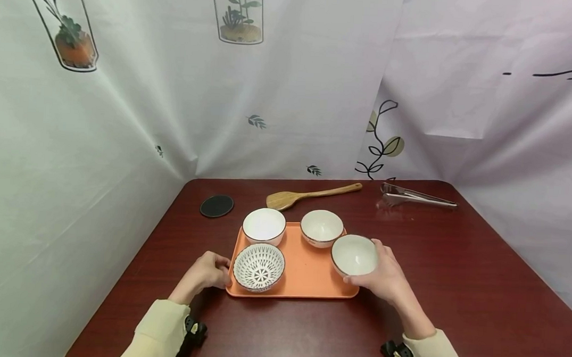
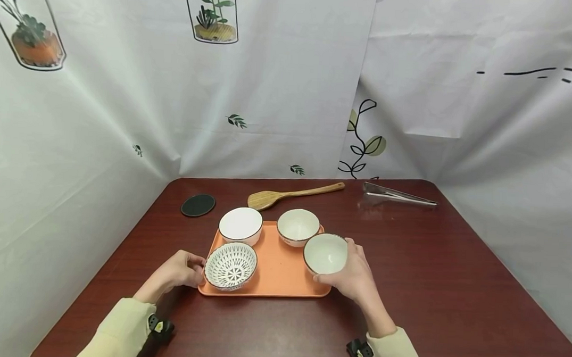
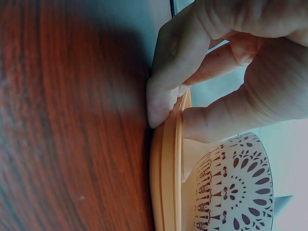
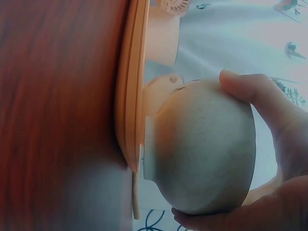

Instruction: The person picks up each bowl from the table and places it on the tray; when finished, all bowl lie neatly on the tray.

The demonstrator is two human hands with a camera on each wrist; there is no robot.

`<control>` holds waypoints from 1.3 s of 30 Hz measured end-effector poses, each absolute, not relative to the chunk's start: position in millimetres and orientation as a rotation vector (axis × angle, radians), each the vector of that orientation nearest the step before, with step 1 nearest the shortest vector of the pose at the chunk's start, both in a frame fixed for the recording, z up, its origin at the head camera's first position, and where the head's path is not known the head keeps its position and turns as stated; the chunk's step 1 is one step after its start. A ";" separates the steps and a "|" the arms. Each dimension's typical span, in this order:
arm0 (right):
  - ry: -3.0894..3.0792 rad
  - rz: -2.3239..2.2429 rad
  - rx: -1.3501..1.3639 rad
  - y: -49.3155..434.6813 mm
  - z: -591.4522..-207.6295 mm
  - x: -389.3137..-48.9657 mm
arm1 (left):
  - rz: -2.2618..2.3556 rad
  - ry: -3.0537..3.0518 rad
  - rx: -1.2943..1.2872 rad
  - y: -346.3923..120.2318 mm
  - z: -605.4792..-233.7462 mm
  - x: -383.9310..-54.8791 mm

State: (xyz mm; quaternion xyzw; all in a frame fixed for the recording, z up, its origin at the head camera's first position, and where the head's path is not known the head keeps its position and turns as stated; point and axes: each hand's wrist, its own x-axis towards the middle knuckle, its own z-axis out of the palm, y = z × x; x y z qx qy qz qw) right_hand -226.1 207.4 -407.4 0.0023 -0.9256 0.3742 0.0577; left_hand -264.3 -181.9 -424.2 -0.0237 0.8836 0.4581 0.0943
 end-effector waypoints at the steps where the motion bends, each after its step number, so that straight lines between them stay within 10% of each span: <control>1: -2.801 1.139 0.010 205.8 -407.8 -225.8 | 1.360 2.620 -0.064 -182.1 -424.4 -264.3; 39: -2.860 1.363 0.148 156.3 -413.2 -220.5 | 1.313 2.647 -0.077 -185.9 -425.0 -263.5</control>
